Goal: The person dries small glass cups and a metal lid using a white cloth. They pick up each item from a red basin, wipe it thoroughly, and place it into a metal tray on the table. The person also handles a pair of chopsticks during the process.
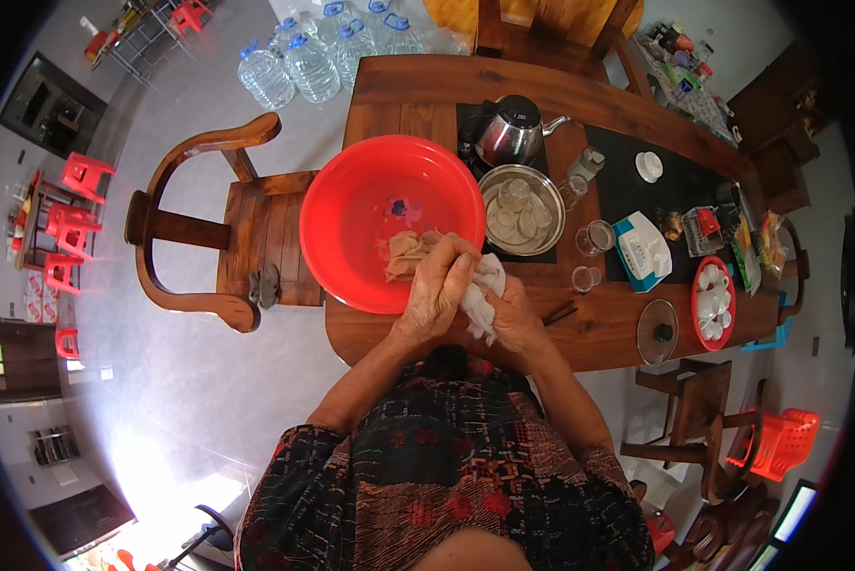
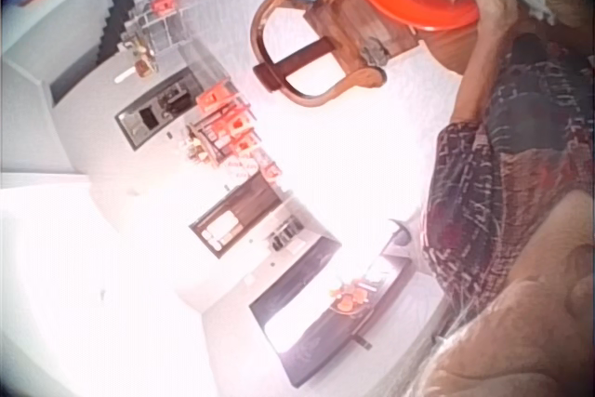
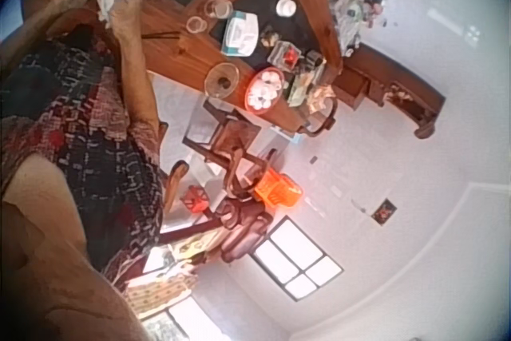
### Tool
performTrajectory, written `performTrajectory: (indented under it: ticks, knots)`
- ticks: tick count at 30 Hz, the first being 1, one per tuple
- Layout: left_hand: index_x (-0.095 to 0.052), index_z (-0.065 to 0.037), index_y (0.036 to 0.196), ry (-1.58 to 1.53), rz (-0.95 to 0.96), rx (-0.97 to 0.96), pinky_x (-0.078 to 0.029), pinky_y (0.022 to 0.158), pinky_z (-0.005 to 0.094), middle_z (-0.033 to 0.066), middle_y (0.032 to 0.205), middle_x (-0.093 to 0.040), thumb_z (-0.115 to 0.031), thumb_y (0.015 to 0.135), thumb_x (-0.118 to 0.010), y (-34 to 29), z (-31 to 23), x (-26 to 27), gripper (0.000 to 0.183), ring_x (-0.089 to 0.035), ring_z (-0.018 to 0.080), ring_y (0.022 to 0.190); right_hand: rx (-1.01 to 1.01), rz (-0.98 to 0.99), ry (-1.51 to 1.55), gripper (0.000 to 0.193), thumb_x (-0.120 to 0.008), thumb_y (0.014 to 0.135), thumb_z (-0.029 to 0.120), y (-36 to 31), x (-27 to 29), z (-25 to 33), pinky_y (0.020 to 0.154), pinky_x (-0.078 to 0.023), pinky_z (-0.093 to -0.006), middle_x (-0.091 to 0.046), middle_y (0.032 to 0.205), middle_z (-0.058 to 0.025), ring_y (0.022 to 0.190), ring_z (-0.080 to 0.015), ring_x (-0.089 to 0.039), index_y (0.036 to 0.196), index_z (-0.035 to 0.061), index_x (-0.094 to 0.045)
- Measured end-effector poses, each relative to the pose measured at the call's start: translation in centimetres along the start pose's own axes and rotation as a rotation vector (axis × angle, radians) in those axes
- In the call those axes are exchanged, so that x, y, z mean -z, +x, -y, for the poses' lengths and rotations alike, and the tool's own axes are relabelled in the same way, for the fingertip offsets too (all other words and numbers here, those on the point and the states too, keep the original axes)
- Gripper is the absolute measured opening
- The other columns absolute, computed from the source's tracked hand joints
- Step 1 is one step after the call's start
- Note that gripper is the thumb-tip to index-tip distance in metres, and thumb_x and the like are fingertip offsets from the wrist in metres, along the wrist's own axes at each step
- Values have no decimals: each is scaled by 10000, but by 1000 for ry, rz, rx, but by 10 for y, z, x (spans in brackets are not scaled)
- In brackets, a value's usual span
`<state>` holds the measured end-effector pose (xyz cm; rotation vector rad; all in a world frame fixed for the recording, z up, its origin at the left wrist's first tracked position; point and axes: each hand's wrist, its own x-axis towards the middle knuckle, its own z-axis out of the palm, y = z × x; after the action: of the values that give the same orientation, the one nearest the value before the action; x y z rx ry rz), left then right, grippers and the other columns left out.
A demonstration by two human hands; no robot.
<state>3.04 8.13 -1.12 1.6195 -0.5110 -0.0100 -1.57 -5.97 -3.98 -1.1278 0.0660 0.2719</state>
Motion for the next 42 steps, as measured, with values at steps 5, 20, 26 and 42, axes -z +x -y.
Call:
performTrajectory:
  ticks: [5,20,26,42]
  knots:
    - [-529,19,908,43,54,139,-428,664,305,109,755,-532,-201,971,-426,1,0,2,251,-509,202,688,524,-180,-1109,277,-644,805,155,9,4,19,613,-501,-368,-579,823,-120,691,-274,-620,1043,40,-562]
    - [-533,11,882,121,-170,-138,-421,638,353,150,710,-531,-180,979,-393,-3,-6,-1,255,-520,292,653,511,-79,-964,185,-633,822,152,15,-11,33,529,-479,-306,-590,788,-123,636,-214,-600,963,37,-598]
    - [-550,-4,892,35,-281,-298,-402,590,302,94,730,-558,-230,982,-373,-3,6,-3,301,-510,194,625,-208,96,-164,184,-527,941,173,3,-11,32,468,-431,-203,-601,732,-18,572,-69,-551,978,13,-611]
    - [-500,-38,1075,-296,-249,172,-314,479,170,-13,746,-502,-273,1012,-374,-11,20,-19,274,-398,35,569,501,-30,-685,241,-589,848,68,21,-29,53,935,-396,-349,-545,1101,-161,1073,-279,-526,1084,22,-602]
